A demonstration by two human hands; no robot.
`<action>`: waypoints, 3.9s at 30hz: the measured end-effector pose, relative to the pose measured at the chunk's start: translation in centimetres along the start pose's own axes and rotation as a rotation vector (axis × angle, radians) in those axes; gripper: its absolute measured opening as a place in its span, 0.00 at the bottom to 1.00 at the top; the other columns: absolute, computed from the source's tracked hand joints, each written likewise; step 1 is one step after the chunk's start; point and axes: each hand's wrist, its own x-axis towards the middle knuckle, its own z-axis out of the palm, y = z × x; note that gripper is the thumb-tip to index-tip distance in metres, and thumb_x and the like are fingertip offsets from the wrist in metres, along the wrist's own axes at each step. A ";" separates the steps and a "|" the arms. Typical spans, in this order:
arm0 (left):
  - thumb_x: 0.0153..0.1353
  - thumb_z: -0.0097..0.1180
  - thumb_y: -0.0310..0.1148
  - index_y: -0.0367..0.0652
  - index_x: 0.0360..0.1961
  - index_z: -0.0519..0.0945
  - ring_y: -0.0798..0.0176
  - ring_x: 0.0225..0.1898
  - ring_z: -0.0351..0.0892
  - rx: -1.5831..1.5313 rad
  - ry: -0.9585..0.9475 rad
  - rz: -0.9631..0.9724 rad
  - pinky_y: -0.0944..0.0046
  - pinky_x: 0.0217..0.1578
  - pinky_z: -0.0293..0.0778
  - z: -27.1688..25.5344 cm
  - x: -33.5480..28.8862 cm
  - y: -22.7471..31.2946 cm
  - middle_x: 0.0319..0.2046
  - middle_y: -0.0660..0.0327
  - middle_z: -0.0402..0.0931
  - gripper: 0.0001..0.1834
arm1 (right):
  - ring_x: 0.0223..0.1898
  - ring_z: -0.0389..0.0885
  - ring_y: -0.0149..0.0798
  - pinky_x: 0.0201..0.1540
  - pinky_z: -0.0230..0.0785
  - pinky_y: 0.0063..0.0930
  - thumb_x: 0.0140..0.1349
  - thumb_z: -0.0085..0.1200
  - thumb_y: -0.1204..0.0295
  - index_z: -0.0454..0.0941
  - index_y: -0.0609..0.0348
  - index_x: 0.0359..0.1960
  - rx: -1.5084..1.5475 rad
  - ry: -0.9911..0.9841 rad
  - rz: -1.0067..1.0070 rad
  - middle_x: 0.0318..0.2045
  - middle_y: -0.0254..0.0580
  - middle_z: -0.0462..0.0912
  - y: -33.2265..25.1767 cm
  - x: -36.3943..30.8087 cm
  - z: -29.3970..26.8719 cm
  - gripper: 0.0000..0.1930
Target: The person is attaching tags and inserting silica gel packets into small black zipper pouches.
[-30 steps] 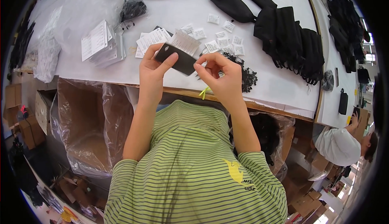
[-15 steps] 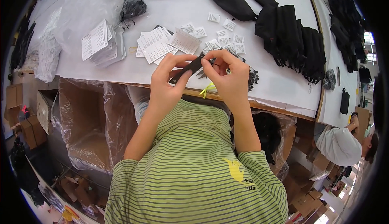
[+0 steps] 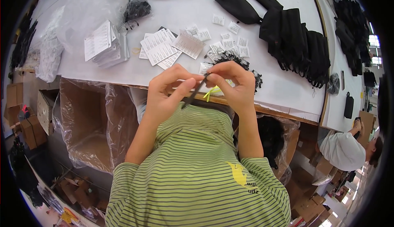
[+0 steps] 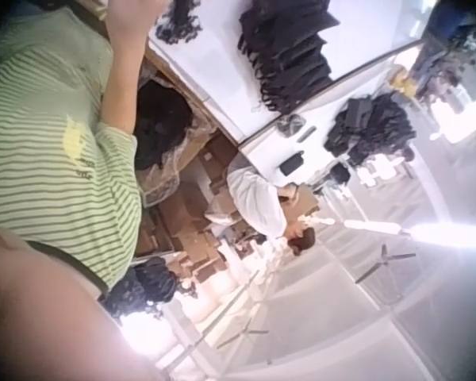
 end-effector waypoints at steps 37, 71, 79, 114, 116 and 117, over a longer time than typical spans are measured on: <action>0.36 0.74 0.29 0.25 0.48 0.70 0.56 0.45 0.76 -0.373 0.816 -0.233 0.64 0.47 0.73 -10.7 39.2 -10.8 0.48 0.52 0.74 0.37 | 0.17 0.76 0.29 0.19 0.69 0.21 0.62 0.52 0.74 0.75 0.66 0.29 0.329 -0.022 0.506 0.19 0.37 0.76 1.8 2.3 -2.1 0.07; 0.41 0.59 0.22 0.54 0.36 0.83 0.54 0.54 0.61 1.064 -0.159 0.235 0.54 0.53 0.55 0.1 -0.5 -7.5 0.51 0.64 0.70 0.19 | 0.17 0.67 0.19 0.20 0.56 0.15 0.59 0.56 0.73 0.78 0.61 0.32 -0.021 -0.038 0.497 0.15 0.26 0.72 -0.3 -3.3 -3.9 0.04; 0.40 0.68 0.30 0.47 0.22 0.79 0.60 0.37 0.64 0.910 0.281 0.047 0.60 0.42 0.59 -1.2 -2.0 -2.4 0.27 0.67 0.69 0.08 | 0.16 0.73 0.32 0.21 0.63 0.25 0.57 0.58 0.70 0.79 0.57 0.32 -0.224 -0.057 0.187 0.19 0.39 0.79 1.4 -1.9 3.5 0.06; 0.55 0.61 0.25 0.38 0.33 0.80 0.83 0.19 0.49 -0.156 0.180 -0.194 0.78 0.21 0.44 0.4 -1.3 0.8 0.16 0.77 0.58 0.05 | 0.16 0.75 0.27 0.19 0.65 0.15 0.62 0.54 0.70 0.69 0.60 0.28 0.644 0.032 0.451 0.31 0.53 0.84 0.9 -1.9 2.1 0.09; 0.55 0.62 0.25 0.39 0.32 0.80 0.83 0.19 0.49 -0.142 0.163 -0.245 0.77 0.20 0.43 0.5 -1.2 1.3 0.15 0.78 0.56 0.04 | 0.15 0.74 0.27 0.18 0.64 0.15 0.63 0.54 0.69 0.70 0.60 0.27 0.665 0.062 0.467 0.31 0.54 0.84 0.9 -1.8 2.1 0.10; 0.54 0.62 0.25 0.39 0.32 0.80 0.83 0.18 0.48 -0.128 0.147 -0.294 0.76 0.20 0.42 0.6 -1.2 1.5 0.14 0.78 0.54 0.04 | 0.14 0.73 0.27 0.18 0.65 0.15 0.63 0.53 0.68 0.70 0.59 0.27 0.637 0.061 0.457 0.32 0.54 0.83 0.9 -1.7 2.0 0.10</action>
